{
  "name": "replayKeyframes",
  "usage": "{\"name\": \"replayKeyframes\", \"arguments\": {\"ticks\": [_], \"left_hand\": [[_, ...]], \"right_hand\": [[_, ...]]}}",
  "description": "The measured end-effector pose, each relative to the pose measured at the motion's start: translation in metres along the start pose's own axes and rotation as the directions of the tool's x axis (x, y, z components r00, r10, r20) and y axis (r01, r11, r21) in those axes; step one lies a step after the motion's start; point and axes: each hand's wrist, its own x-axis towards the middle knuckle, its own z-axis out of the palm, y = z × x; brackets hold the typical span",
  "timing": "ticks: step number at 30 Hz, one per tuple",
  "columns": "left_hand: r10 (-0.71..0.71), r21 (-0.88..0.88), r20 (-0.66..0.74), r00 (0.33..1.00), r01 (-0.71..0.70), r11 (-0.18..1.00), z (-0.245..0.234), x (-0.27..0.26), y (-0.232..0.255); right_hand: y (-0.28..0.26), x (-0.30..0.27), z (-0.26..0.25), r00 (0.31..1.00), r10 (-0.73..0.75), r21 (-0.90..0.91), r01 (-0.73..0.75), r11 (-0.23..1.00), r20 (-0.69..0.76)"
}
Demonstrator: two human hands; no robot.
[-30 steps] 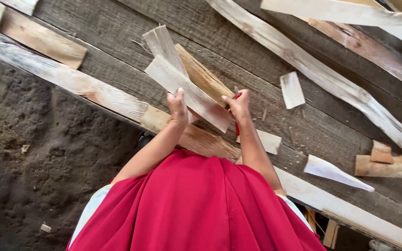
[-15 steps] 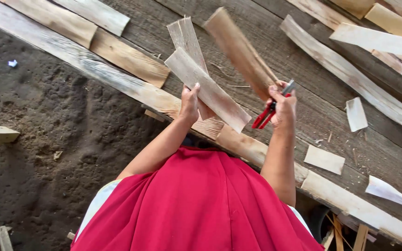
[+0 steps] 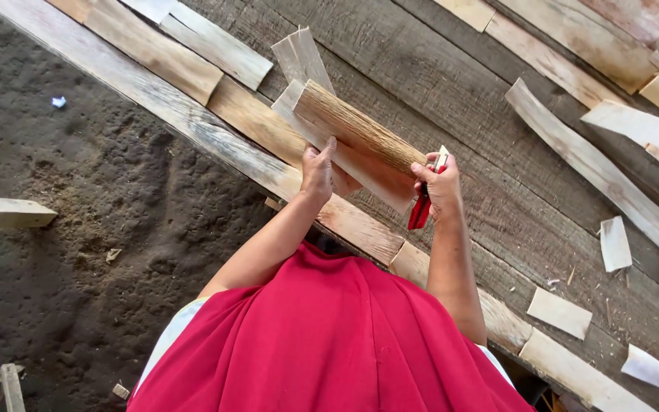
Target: The person uses a red utility knife to cut long, thin strips of light-colored wood into shorter rectangular pieces on a wooden workbench. The person repeatedly positions the wood, scores it, and snaps it apart, then arranges the cut pieces into a neat pile.
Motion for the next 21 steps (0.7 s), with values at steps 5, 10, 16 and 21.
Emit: {"name": "replayKeyframes", "arguments": {"ticks": [5, 10, 16, 21], "left_hand": [[0.019, -0.027, -0.012, 1.0, -0.02, 0.999, 0.034, 0.026, 0.048], [-0.052, 0.01, -0.051, 0.997, 0.053, 0.999, -0.002, 0.106, 0.0], [-0.12, 0.106, 0.107, 0.987, 0.108, 0.988, 0.04, 0.141, 0.056], [-0.265, 0.283, 0.351, 0.898, 0.168, 0.944, 0.067, 0.164, 0.098]], "right_hand": [[-0.03, 0.025, 0.022, 0.997, 0.014, -0.092, -0.007, 0.996, 0.075], [-0.032, 0.033, 0.047, 1.0, -0.005, -0.081, 0.007, 0.997, 0.028], [-0.01, 0.067, 0.082, 0.982, -0.085, 0.023, 0.091, 0.996, -0.168], [-0.022, 0.051, 0.142, 0.882, -0.029, 0.219, 0.149, 0.964, -0.471]]}}
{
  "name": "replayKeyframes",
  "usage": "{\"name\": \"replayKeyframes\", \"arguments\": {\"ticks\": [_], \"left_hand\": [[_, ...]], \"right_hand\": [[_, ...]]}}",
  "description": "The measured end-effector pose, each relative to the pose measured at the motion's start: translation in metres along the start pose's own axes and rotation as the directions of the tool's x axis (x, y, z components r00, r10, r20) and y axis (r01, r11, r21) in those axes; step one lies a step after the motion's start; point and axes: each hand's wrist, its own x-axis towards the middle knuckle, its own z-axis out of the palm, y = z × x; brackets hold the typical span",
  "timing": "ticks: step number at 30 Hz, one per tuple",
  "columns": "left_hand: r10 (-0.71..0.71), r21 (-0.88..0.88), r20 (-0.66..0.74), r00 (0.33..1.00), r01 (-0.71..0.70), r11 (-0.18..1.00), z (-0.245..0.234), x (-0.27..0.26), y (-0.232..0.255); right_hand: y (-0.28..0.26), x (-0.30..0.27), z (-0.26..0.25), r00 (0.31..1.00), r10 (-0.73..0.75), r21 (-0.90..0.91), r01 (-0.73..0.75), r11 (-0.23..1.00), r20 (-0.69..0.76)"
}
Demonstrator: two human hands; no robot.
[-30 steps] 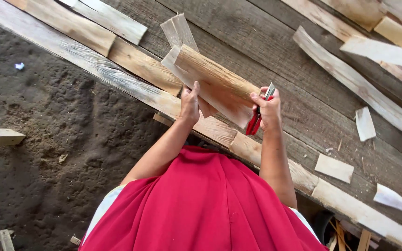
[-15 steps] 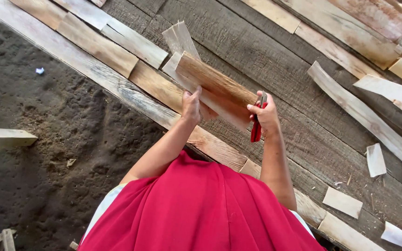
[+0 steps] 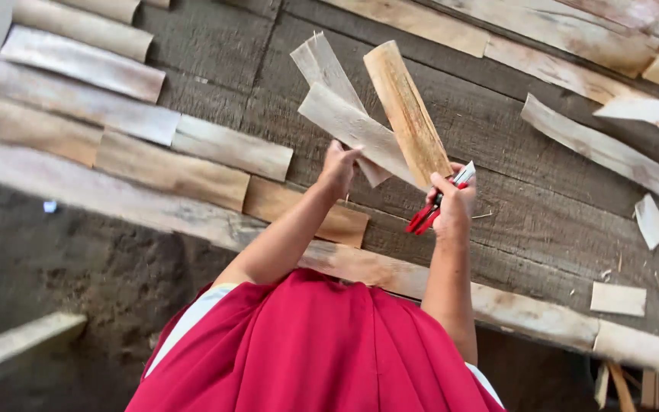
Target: The person uses a red utility knife to cut long, thin strips of light-colored wood into shorter rectangular pieces on a wooden workbench. The person repeatedly positions the wood, scores it, and snaps it apart, then arranges the cut pieces into a neat pile.
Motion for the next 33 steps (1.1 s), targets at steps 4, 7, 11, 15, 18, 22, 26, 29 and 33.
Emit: {"name": "replayKeyframes", "arguments": {"ticks": [4, 7, 11, 15, 18, 22, 26, 29, 33], "left_hand": [[-0.23, 0.394, 0.044, 0.972, 0.194, 0.899, 0.0, -0.001, 0.033], [-0.214, 0.257, 0.205, 0.955, 0.158, 0.953, 0.013, -0.053, 0.09], [-0.079, 0.196, 0.285, 0.955, 0.022, 0.98, -0.001, -0.063, 0.125], [-0.084, 0.34, 0.35, 0.933, -0.043, 0.939, -0.036, -0.035, 0.128], [0.052, 0.62, 0.401, 0.915, -0.312, 0.72, -0.078, 0.013, 0.103], [0.089, 0.696, 0.407, 0.909, -0.372, 0.614, -0.099, -0.004, 0.168], [0.0, 0.642, 0.461, 0.887, -0.333, 0.691, -0.125, -0.02, 0.235], [0.056, 0.582, 0.48, 0.876, -0.366, 0.726, -0.134, 0.007, 0.262], [0.181, 0.218, 0.232, 0.956, -0.232, 0.948, -0.149, 0.047, 0.294]], "right_hand": [[0.02, -0.047, 0.049, 0.988, 0.081, 0.112, -0.066, 0.991, -0.133], [0.032, -0.081, 0.09, 0.971, 0.139, 0.148, -0.111, 0.983, -0.196], [0.02, -0.115, 0.127, 0.981, 0.137, 0.043, -0.133, 0.99, -0.135], [0.046, -0.077, 0.104, 0.987, -0.121, -0.202, 0.098, 0.974, -0.108], [-0.013, -0.073, 0.124, 0.938, -0.32, -0.303, 0.268, 0.914, -0.136], [-0.022, -0.02, 0.103, 0.913, -0.39, -0.412, 0.311, 0.856, -0.122], [-0.021, -0.003, 0.115, 0.97, -0.22, -0.242, 0.239, 0.94, 0.107], [-0.018, 0.004, 0.131, 0.978, -0.116, -0.215, 0.153, 0.965, 0.174], [-0.007, 0.005, 0.168, 0.989, 0.052, -0.135, -0.034, 0.99, 0.137]]}}
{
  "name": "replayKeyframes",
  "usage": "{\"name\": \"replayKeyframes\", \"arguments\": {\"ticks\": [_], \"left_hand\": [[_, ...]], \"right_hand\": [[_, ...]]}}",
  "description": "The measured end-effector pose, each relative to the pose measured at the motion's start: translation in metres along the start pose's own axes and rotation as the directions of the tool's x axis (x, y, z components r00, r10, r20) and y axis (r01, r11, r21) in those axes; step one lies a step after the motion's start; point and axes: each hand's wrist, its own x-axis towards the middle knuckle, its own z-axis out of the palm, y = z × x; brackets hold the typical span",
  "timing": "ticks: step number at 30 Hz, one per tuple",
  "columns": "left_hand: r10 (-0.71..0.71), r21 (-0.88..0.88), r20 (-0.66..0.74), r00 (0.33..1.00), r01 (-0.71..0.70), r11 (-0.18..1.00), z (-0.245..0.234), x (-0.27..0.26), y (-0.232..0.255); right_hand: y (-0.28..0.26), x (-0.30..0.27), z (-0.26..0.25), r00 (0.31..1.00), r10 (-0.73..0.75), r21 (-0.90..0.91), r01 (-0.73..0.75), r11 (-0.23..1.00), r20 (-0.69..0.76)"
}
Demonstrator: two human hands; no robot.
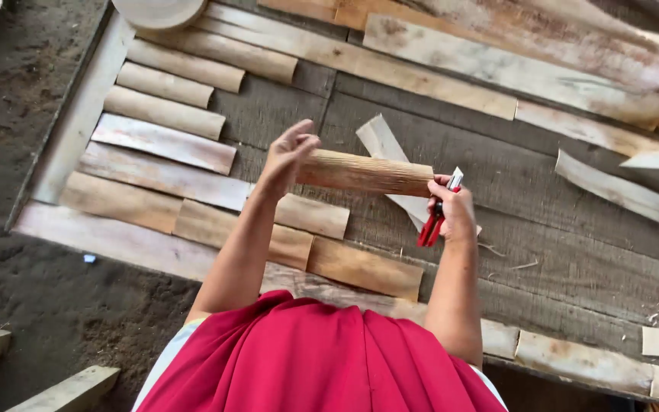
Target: The person uses a red utility knife to cut long, thin strips of light-colored wood into shorter rectangular pieces on a wooden workbench. The person repeatedly positions the wood, scores it, and snaps it apart, then arranges the cut pieces into a neat pile.
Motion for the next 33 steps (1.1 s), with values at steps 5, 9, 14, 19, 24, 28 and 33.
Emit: {"name": "replayKeyframes", "arguments": {"ticks": [5, 9, 14, 19, 24, 28, 33], "left_hand": [[-0.072, -0.132, -0.153, 0.986, 0.052, 0.99, -0.052, 0.075, -0.033], [0.037, 0.184, -0.223, 0.974, 0.005, 0.983, -0.084, 0.125, -0.106], [0.385, 0.751, 0.044, 0.922, -0.285, 0.596, -0.064, 0.158, -0.176], [0.107, 0.832, 0.231, 0.967, -0.253, 0.494, 0.014, 0.146, -0.152], [-0.148, 0.868, 0.343, 0.928, -0.253, 0.428, 0.05, 0.154, -0.169], [0.156, 0.772, 0.31, 0.938, -0.344, 0.535, 0.033, 0.152, -0.168], [0.63, 0.913, 0.045, 0.775, -0.287, 0.288, -0.025, 0.196, -0.099]], "right_hand": [[-0.008, 0.048, 0.064, 0.989, 0.086, 0.12, -0.072, 0.99, -0.12], [0.012, 0.101, 0.092, 0.961, 0.123, 0.16, -0.084, 0.984, -0.249], [0.013, 0.155, 0.117, 0.944, 0.091, 0.153, -0.043, 0.987, -0.319], [0.01, 0.181, 0.132, 0.934, 0.055, 0.091, -0.024, 0.996, -0.352], [0.013, 0.203, 0.134, 0.942, 0.006, 0.008, -0.004, 1.0, -0.337], [0.023, 0.223, 0.135, 0.95, 0.006, -0.055, -0.024, 0.998, -0.312], [0.039, 0.232, 0.147, 0.962, 0.039, -0.068, -0.06, 0.996, -0.269]]}}
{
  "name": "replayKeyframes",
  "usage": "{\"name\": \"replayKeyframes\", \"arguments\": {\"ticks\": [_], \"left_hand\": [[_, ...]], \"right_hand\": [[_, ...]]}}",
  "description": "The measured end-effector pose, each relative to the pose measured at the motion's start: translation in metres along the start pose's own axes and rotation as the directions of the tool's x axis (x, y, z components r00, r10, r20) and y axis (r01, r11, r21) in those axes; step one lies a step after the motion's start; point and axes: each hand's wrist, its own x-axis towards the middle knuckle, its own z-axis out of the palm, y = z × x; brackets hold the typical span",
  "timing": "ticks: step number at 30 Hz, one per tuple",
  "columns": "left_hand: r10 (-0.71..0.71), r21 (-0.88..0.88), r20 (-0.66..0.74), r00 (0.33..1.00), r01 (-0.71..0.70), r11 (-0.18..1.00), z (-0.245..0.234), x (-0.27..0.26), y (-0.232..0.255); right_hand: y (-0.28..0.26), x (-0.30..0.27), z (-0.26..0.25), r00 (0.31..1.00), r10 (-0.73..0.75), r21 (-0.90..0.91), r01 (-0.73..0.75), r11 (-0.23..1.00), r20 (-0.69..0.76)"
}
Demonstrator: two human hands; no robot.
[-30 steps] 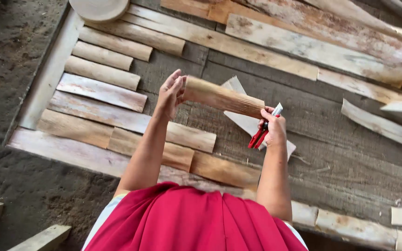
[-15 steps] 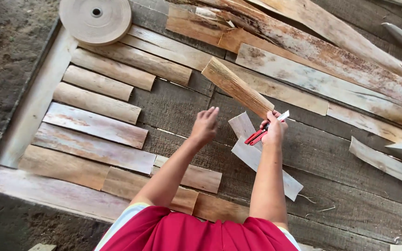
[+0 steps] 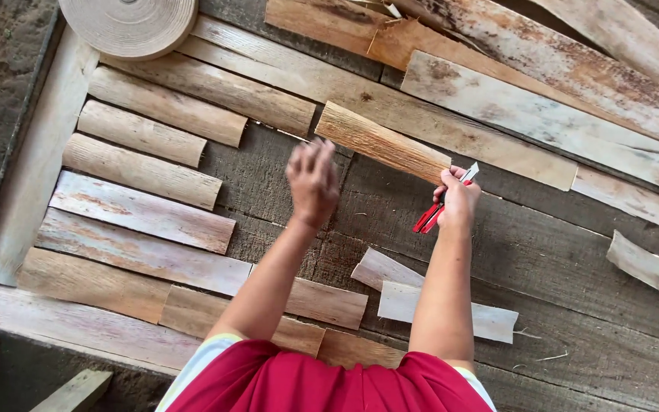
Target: The person uses a red utility knife to cut long, thin strips of light-colored wood into shorter rectangular pieces on a wooden workbench. The person repeatedly positions the wood, scores it, and snaps it apart, then arranges the cut pieces into a neat pile.
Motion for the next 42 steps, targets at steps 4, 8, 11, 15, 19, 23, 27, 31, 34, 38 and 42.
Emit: {"name": "replayKeyframes", "arguments": {"ticks": [4, 8, 11, 15, 19, 23, 27, 31, 34, 38, 42], "left_hand": [[-0.237, 0.187, 0.332, 0.913, 0.183, 0.965, 0.007, 0.017, -0.043], [-0.264, 0.278, 0.471, 0.842, 0.142, 0.95, 0.016, 0.021, -0.053], [-0.267, 0.291, 0.502, 0.823, 0.13, 0.948, 0.017, 0.021, -0.051], [-0.241, 0.286, 0.492, 0.836, 0.106, 0.952, 0.018, 0.019, -0.051], [-0.239, 0.311, 0.493, 0.836, 0.088, 0.947, 0.02, 0.018, -0.053], [-0.228, 0.328, 0.49, 0.841, 0.065, 0.942, 0.019, 0.018, -0.051], [-0.229, 0.329, 0.49, 0.841, 0.065, 0.942, 0.02, 0.018, -0.051], [-0.249, 0.339, 0.507, 0.825, 0.075, 0.938, 0.016, 0.021, -0.046], [-0.255, 0.34, 0.514, 0.819, 0.079, 0.937, 0.015, 0.022, -0.046], [-0.255, 0.338, 0.52, 0.815, 0.078, 0.938, 0.014, 0.024, -0.044], [-0.274, 0.344, 0.534, 0.8, 0.09, 0.935, 0.012, 0.025, -0.042]], "right_hand": [[0.014, 0.006, 0.008, 1.0, 0.024, 0.021, -0.024, 0.999, -0.006], [0.018, 0.005, 0.014, 1.0, 0.029, 0.012, -0.029, 1.0, -0.001], [0.019, 0.005, 0.015, 1.0, 0.031, -0.002, -0.031, 1.0, 0.004], [0.013, 0.0, 0.02, 0.999, 0.031, -0.029, -0.03, 0.999, 0.017], [0.014, 0.004, 0.021, 0.999, 0.046, -0.032, -0.046, 0.998, 0.004], [0.009, 0.002, 0.022, 0.998, 0.06, -0.053, -0.06, 0.997, 0.001], [0.0, -0.003, 0.024, 0.998, 0.061, -0.072, -0.06, 0.996, 0.014], [0.012, 0.008, 0.02, 0.998, 0.058, -0.082, -0.056, 0.995, 0.024], [0.014, 0.01, 0.02, 0.998, 0.059, -0.078, -0.057, 0.995, 0.024], [0.003, 0.001, 0.022, 0.998, 0.066, -0.096, -0.064, 0.993, 0.013], [0.004, -0.001, 0.026, 0.998, 0.057, -0.113, -0.057, 0.992, -0.004]]}}
